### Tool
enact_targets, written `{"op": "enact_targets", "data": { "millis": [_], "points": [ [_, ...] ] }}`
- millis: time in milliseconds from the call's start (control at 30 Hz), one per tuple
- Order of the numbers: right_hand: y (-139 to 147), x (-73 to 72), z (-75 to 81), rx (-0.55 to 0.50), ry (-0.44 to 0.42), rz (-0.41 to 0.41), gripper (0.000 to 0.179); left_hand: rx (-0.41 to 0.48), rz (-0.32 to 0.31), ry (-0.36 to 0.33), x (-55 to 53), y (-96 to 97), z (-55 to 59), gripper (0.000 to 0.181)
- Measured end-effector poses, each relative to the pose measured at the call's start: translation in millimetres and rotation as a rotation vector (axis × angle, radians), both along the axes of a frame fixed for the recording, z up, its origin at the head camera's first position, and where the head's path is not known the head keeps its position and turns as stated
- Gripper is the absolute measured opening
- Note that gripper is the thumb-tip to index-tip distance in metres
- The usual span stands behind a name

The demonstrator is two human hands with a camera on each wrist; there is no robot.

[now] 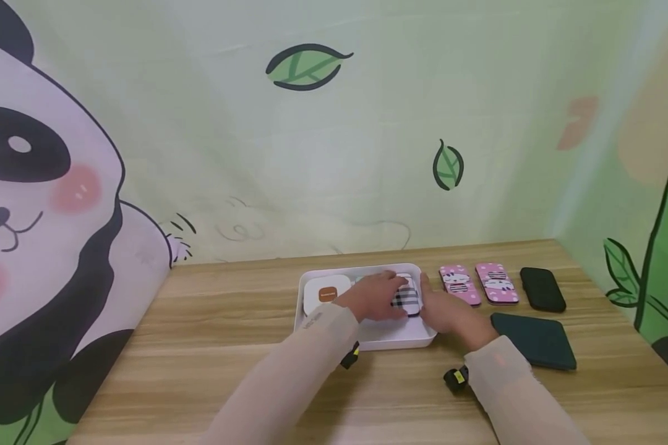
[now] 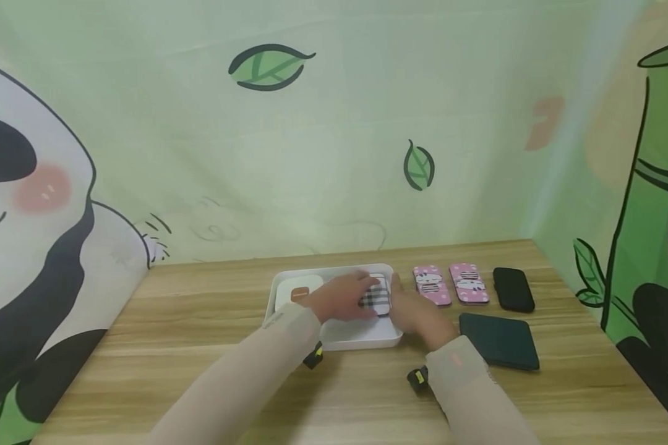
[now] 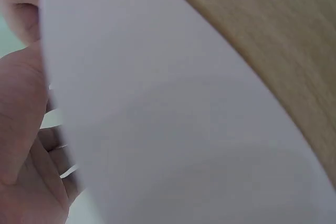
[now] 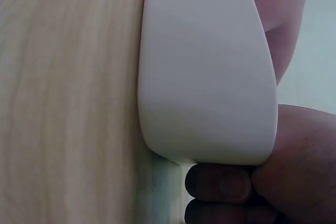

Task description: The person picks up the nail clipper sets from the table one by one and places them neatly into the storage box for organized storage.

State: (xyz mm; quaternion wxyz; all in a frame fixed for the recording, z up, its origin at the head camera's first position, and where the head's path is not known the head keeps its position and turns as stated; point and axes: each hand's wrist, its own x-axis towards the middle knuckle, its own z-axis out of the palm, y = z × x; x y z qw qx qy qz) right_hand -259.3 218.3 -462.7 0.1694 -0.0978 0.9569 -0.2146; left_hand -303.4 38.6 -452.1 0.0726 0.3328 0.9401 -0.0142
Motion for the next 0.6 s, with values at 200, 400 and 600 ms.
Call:
{"op": "enact_targets", "data": {
  "millis": [200, 400, 600],
  "points": [
    [-0.8, 2.9, 3.5, -0.018, -0.005, -0.003, 0.076, 0.028, 0.003, 0.039, 2.2, -8.8, 8.4, 0.066],
    [-0.5, 1.9, 2.8, -0.02, 0.013, -0.002, 0.075, 0.133, -0.004, 0.033, 8.7, -24.1, 27.9, 0.067],
    [-1.9, 1.0, 0.6, -0.008, 0.015, -0.001, 0.076, 0.269, 0.03, -0.002, 18.2, -46.7, 48.3, 0.072]
  ]
}}
